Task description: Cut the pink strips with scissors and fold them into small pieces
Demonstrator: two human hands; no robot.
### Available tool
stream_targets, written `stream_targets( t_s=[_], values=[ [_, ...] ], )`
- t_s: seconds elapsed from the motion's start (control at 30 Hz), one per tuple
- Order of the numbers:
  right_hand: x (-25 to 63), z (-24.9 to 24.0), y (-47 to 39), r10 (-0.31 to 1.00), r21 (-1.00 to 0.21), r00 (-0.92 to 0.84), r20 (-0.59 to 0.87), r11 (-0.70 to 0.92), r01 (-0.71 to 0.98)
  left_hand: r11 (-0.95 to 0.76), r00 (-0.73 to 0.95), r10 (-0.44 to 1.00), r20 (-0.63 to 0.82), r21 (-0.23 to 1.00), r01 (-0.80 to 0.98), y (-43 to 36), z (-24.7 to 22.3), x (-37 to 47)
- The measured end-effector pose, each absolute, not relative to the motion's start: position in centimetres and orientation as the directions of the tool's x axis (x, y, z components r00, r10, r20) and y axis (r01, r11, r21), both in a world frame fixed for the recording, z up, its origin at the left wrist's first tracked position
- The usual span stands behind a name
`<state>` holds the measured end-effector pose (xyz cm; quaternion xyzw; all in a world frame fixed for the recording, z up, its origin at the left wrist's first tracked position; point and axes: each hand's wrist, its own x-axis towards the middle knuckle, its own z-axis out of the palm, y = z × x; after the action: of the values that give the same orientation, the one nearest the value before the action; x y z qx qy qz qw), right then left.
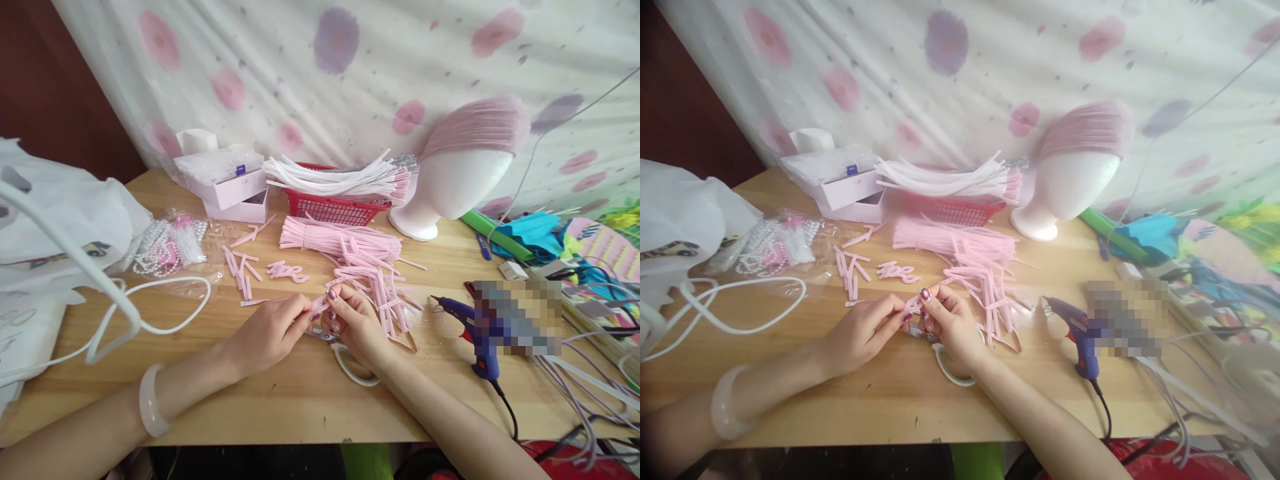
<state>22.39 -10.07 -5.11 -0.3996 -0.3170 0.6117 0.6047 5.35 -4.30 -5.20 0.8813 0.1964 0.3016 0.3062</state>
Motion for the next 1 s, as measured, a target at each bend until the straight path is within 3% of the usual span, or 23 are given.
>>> stream_targets(
  t_s=[0.3,0.63,0.73,0.83,1.0],
  values=[
    [21.9,-5.3,-10.5,0.987,-0.804,-0.065,-0.145,-0.156,-0.574,-0.826,0.784,0.422,0.456,0.549,0.126,-4.1,-5.6,5.3],
    [22.3,-4.5,-10.2,0.995,-0.822,0.052,-0.081,-0.038,-0.568,-0.952,0.789,0.255,0.560,0.291,0.101,-4.1,-5.2,5.3],
    [22.8,-4.3,-10.1,0.991,-0.850,0.130,-0.043,0.031,-0.525,-0.912,0.754,0.357,0.551,0.381,0.153,-4.2,-5.1,5.3],
    [22.4,-4.7,-10.3,0.990,-0.894,0.117,-0.073,-0.013,-0.449,-0.868,0.705,0.455,0.544,0.447,0.216,-4.4,-5.1,5.4],
    [21.3,-5.2,-10.6,0.983,-0.879,0.128,-0.134,-0.058,-0.474,-0.954,0.707,0.295,0.642,0.166,0.248,-4.3,-5.6,5.6]
  ],
)
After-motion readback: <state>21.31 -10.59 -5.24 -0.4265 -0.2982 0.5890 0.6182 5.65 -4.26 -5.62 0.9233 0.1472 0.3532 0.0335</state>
